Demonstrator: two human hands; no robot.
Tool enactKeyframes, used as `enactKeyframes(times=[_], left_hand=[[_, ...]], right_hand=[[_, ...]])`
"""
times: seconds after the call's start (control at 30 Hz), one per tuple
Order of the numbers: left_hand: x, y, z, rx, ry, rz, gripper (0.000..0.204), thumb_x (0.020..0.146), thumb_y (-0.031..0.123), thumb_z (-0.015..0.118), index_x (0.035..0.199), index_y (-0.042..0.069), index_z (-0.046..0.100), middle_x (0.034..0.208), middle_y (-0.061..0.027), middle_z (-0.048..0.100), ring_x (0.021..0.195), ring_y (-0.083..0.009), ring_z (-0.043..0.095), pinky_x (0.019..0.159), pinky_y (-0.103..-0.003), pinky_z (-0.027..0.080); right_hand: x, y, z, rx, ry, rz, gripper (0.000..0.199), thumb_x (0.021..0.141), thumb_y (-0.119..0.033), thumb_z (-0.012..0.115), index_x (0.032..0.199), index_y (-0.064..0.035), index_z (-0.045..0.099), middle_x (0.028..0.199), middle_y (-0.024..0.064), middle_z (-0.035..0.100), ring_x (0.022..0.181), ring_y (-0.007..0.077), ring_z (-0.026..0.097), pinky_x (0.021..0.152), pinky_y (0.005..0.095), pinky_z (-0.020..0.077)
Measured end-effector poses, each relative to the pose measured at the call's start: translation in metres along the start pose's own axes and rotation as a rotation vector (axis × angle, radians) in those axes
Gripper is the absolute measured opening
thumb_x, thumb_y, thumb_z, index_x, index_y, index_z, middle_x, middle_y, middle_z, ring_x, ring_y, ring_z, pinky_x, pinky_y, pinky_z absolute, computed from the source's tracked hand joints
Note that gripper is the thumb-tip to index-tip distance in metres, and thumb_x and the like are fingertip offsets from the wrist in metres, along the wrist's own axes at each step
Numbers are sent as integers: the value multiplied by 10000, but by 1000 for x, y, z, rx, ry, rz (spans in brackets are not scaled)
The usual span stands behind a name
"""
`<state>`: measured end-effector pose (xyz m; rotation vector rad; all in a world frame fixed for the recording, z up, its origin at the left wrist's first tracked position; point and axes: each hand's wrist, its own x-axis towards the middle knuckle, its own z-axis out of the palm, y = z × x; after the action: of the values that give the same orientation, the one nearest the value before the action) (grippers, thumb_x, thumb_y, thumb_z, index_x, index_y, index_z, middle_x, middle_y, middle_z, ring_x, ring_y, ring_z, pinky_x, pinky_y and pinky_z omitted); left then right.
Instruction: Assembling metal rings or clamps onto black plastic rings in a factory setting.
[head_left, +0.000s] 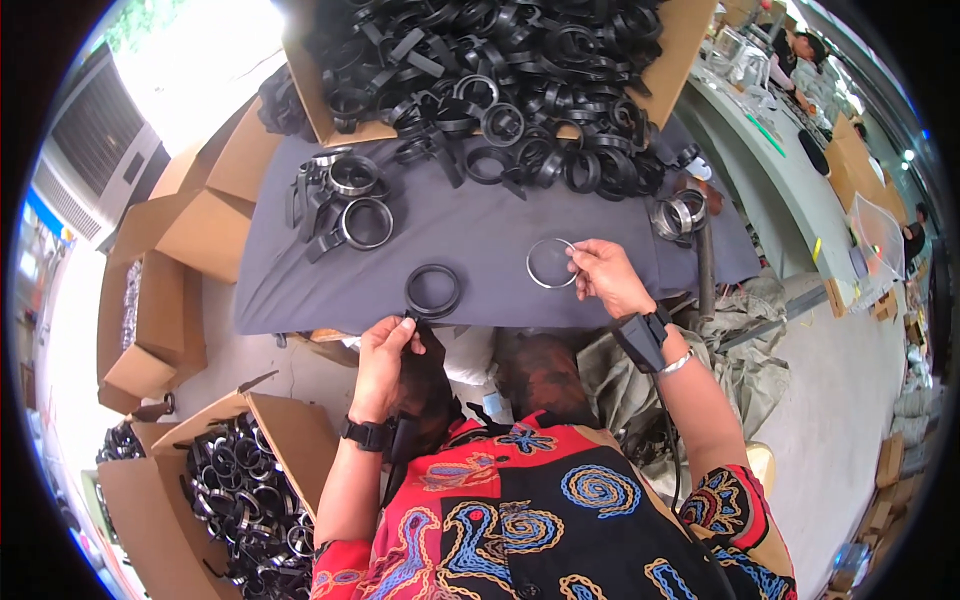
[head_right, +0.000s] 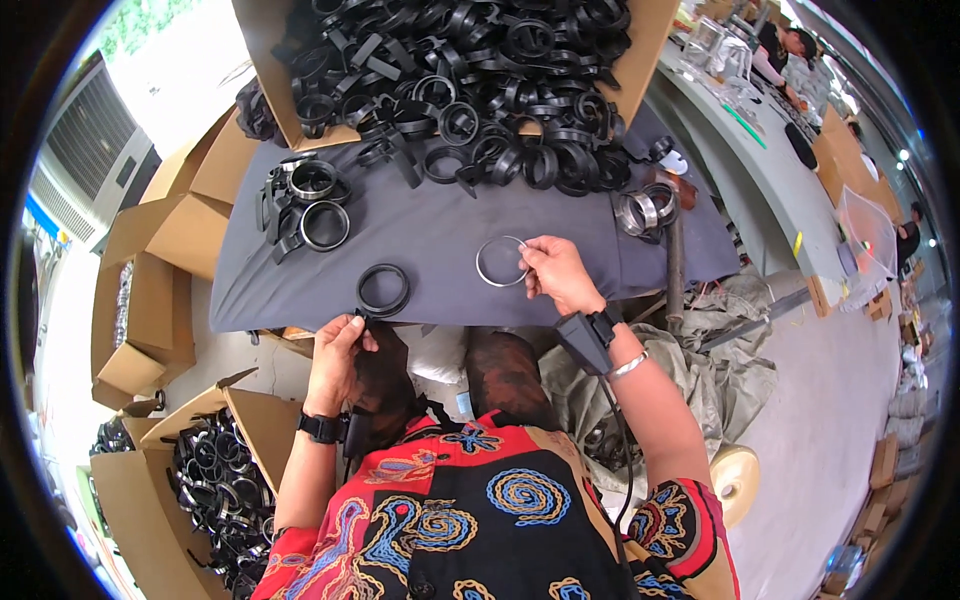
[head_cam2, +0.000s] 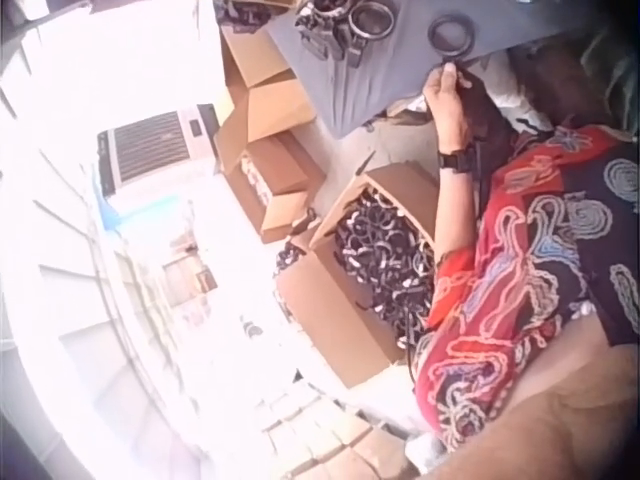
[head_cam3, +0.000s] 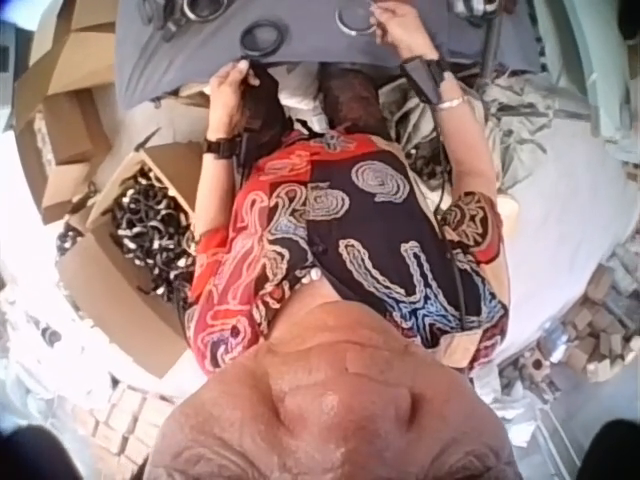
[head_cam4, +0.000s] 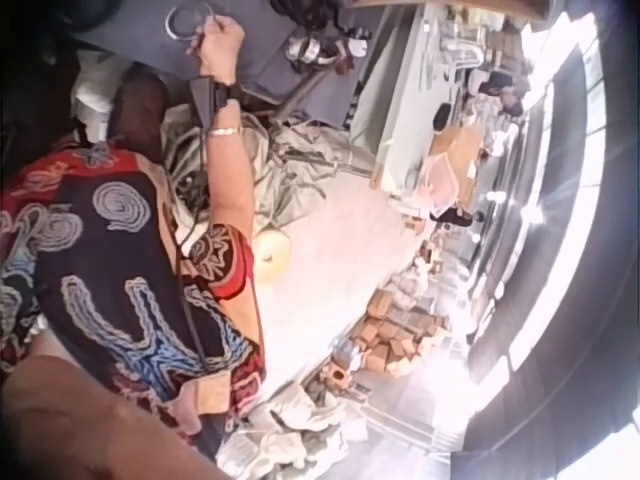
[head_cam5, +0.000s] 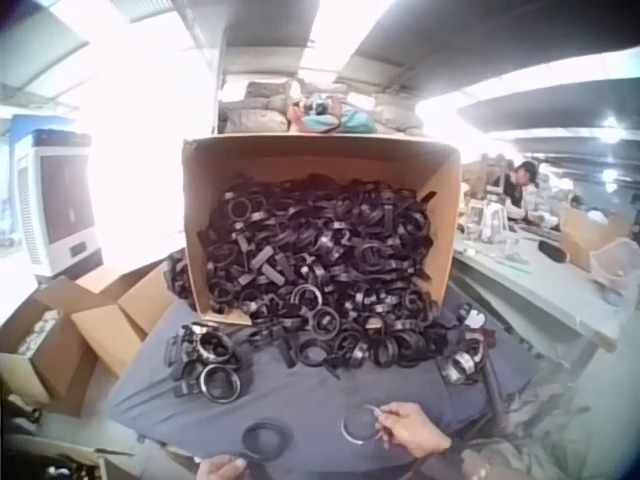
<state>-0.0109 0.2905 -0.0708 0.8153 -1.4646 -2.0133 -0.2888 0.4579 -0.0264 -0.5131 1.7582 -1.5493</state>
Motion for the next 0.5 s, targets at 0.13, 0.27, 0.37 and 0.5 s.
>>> enactKeyframes(times=[0.13, 0.27, 0.37, 0.5], left_hand=[[2, -4, -10, 2, -9, -1, 215, 915, 132, 545, 730, 26, 565, 660, -20, 555, 638, -101, 514, 658, -247, 403], [3, -6, -12, 5, -41, 3, 208, 917, 134, 545, 741, 25, 570, 669, -33, 567, 640, -115, 530, 655, -250, 415], [2, -7, -12, -4, -41, -5, 213, 920, 136, 541, 741, 24, 573, 671, -48, 575, 641, -130, 543, 655, -256, 425], [2, -11, -9, -19, -25, 15, 229, 920, 130, 541, 720, 24, 577, 666, -43, 579, 642, -121, 531, 656, -256, 421]], right_hand=[[-8, -15, 10, -785, 95, -201, 353, 839, -179, 629, 1124, 24, 583, 964, 175, 636, 768, 306, 633, 723, 363, 530], [-14, -32, 25, -1341, -21, -546, 607, 739, -230, 704, 1271, -12, 506, 1311, 216, 454, 1131, 369, 487, 956, 406, 428], [-8, -41, 31, -1403, -302, -481, 697, 701, -173, 721, 1331, -52, 448, 1331, 195, 430, 1198, 339, 426, 1004, 390, 388], [-10, -54, 54, -1293, -430, -625, 704, 672, -103, 736, 1315, -42, 454, 1248, 180, 467, 1162, 345, 449, 971, 390, 414]])
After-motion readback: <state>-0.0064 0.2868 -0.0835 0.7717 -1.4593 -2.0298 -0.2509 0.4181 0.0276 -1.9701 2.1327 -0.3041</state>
